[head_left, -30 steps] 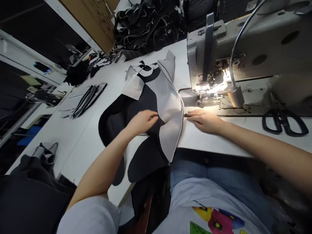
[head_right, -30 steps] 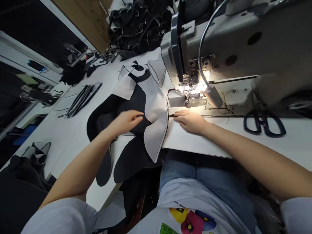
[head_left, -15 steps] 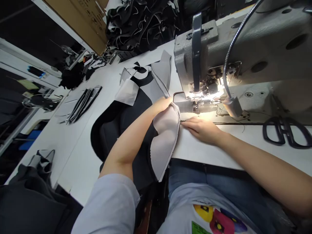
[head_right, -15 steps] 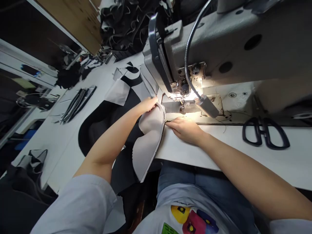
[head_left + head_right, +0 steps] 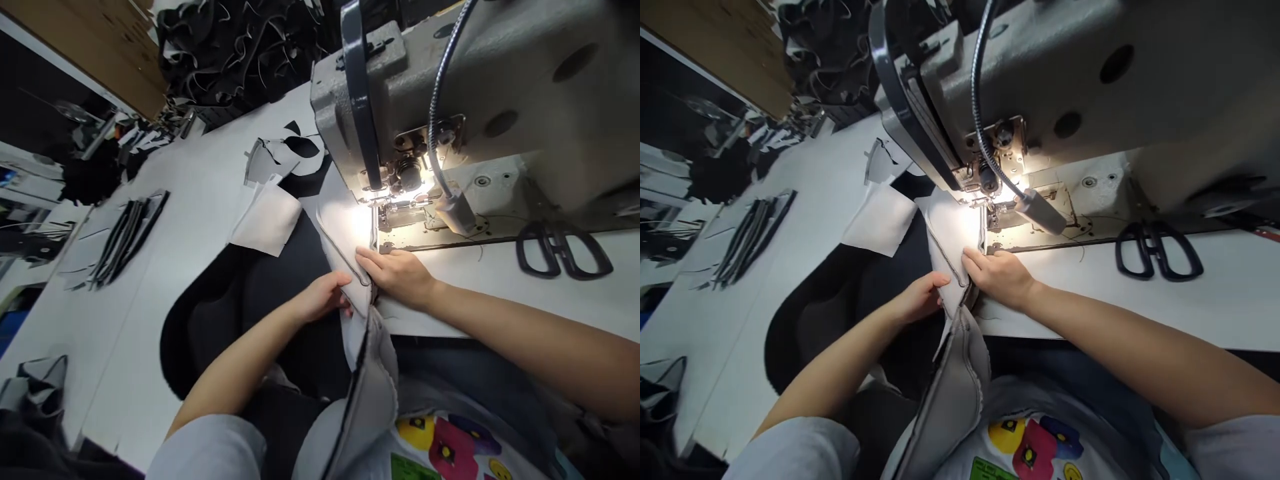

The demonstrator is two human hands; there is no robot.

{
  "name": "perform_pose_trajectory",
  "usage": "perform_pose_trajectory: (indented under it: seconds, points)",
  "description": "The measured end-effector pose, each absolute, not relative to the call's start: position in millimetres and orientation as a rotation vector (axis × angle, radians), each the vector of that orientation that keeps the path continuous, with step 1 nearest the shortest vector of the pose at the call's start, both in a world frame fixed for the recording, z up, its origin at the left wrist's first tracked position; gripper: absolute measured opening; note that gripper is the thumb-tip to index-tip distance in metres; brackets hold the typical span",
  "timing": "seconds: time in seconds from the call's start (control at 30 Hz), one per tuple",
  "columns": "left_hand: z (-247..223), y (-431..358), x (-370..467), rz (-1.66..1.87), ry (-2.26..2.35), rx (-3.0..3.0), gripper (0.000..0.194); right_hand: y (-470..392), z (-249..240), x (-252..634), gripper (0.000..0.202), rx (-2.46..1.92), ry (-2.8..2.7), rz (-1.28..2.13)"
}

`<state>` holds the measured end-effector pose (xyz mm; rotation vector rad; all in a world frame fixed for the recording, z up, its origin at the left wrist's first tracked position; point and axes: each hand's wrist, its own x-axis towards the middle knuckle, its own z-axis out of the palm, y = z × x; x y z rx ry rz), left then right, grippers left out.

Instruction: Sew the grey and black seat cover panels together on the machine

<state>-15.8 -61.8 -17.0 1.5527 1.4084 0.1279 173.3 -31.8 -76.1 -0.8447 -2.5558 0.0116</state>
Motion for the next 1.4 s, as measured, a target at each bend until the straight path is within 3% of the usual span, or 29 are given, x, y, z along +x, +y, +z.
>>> perform_pose_trajectory:
  seconds: [0.1,0.17,0.23,0.33,0.47,0.67,0.8,0.93,1.03,1.13,1.2,1.27,1.4]
  points:
    - [4,-52,-16,0.142,1.627,2.032,0.050,-33,-72,172,0.030,-0.927,-2.619,-0.032]
    - [11,-43,-14,0.368,1.837,2.410,0.039,-33,-70,168,0.030,-0.944,-2.638,-0.040]
    - [11,-33,-10,0.473,1.725,2.662,0.029,-35,-68,165,0.031,-0.963,-2.636,-0.036]
    - [2,-20,-8,0.195,1.368,2.754,0.030,-40,-68,166,0.034,-0.984,-2.652,-0.018]
    - [-7,-14,-13,-0.046,1.540,2.501,0.038,-45,-72,175,0.040,-0.927,-2.664,0.098]
    - [1,-27,-30,0.102,1.640,2.220,0.030,-18,-76,176,0.035,-1.093,-2.041,0.880]
    - [4,-30,-34,0.066,1.600,2.256,0.042,12,-61,162,0.018,-1.281,-1.841,1.541]
    - [-2,-25,-29,-0.017,1.589,2.365,0.051,26,-41,150,0.017,-1.413,-1.868,1.707]
    - [-6,-21,-23,-0.161,1.572,2.413,0.046,25,-36,146,0.015,-1.540,-2.040,1.549]
    - [-8,-17,-18,-0.240,1.675,2.502,0.032,21,-45,145,0.011,-1.636,-2.377,0.897]
    - [-10,-13,-18,-0.156,1.728,2.640,0.021,18,-54,146,0.020,-1.614,-2.490,0.513]
    - [-14,-8,-20,-0.016,1.639,2.811,0.016,14,-63,146,0.027,-1.593,-2.514,0.356]
    - [-21,12,-27,-0.004,1.332,3.034,0.026,7,-72,145,0.028,-1.509,-2.501,0.208]
